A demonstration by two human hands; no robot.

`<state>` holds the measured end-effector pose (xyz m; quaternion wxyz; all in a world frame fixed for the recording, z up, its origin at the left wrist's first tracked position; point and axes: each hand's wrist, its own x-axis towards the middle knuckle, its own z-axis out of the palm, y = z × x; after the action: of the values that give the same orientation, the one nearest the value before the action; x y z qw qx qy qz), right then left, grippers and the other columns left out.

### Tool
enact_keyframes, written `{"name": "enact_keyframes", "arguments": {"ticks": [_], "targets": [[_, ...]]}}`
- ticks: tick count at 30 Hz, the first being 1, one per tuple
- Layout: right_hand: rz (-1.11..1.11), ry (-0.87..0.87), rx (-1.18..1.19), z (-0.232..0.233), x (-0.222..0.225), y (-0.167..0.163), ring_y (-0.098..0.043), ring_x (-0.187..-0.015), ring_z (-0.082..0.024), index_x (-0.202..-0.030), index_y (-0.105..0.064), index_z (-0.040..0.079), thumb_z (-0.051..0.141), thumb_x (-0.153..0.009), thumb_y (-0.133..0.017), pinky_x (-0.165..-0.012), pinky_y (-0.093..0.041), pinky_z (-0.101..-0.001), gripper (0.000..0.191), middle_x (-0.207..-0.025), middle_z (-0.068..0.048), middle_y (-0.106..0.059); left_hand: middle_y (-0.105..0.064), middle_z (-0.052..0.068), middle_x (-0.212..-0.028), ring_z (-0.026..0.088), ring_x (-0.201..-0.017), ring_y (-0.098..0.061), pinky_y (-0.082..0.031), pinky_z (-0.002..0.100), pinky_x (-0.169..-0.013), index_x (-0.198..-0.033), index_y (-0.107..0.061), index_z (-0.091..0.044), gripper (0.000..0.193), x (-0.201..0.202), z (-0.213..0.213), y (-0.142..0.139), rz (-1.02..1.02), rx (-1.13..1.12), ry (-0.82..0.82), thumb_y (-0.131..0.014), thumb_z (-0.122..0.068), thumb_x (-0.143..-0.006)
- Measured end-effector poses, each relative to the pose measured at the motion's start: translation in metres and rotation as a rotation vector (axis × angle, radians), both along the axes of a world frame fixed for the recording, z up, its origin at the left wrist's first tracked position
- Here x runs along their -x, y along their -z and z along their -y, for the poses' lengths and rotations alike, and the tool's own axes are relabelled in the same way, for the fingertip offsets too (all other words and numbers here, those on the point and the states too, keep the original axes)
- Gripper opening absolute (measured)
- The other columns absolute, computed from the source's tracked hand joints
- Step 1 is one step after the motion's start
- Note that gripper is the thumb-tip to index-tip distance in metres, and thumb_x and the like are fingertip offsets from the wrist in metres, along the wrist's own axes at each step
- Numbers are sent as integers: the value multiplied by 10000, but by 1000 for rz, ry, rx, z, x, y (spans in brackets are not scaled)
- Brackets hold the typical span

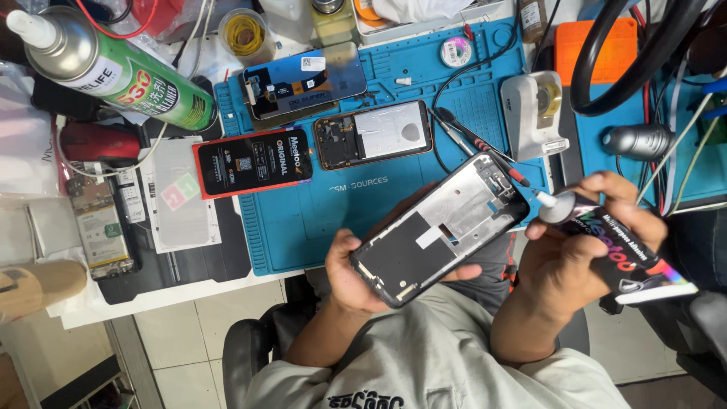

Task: The person holds a disassembled phone frame in one hand and squeezes black adhesive from a tube along its inner edge, working around the frame. They then set the tube down and hold the frame up, turning it while touching the applied area.

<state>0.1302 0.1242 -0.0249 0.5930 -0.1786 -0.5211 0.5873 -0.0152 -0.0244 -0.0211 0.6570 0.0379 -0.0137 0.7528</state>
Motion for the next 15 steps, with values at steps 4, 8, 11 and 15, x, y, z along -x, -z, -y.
{"name": "enact_keyframes", "arguments": {"ticks": [4, 8, 11, 15], "targets": [[-15, -203, 73, -5, -11, -3, -636, -997, -254, -1375, -474, 81, 370, -1094, -690, -751, -610, -296, 457, -1287, -187, -527, -244, 151, -1740, 392, -1588, -265, -219, 791, -1188, -1694, -204, -111, 914, -4, 1, 3, 26, -90, -6, -544, -489, -933], [-64, -295, 224, -10, -19, -10, -675, -1052, -316, -1373, -508, 1, 383, -1090, -611, -845, -634, -382, 487, -1304, -238, -539, -225, 137, -1723, 392, -1589, -245, -180, 789, -1233, -1658, -180, -150, 780, -7, 0, 11, 89, -21, -20, -453, -515, -1025], [-107, -303, 273, -14, -23, -8, -727, -993, -347, -1439, -518, -51, 327, -1104, -600, -838, -647, -390, 512, -1240, -306, -617, -222, 127, -1722, 374, -1594, -231, -152, 761, -1266, -1673, -175, -141, 752, -8, -4, 17, 24, 3, -41, -395, -531, -1069], [18, -217, 255, -18, -28, 7, -740, -973, -350, -1335, -549, -107, 237, -1171, -607, -837, -642, -385, 385, -1157, -309, -676, -231, 142, -1726, 354, -1594, -238, -140, 747, -1287, -1689, -179, -92, 774, -8, -8, 21, 25, 42, -17, -387, -524, -1082]]}}
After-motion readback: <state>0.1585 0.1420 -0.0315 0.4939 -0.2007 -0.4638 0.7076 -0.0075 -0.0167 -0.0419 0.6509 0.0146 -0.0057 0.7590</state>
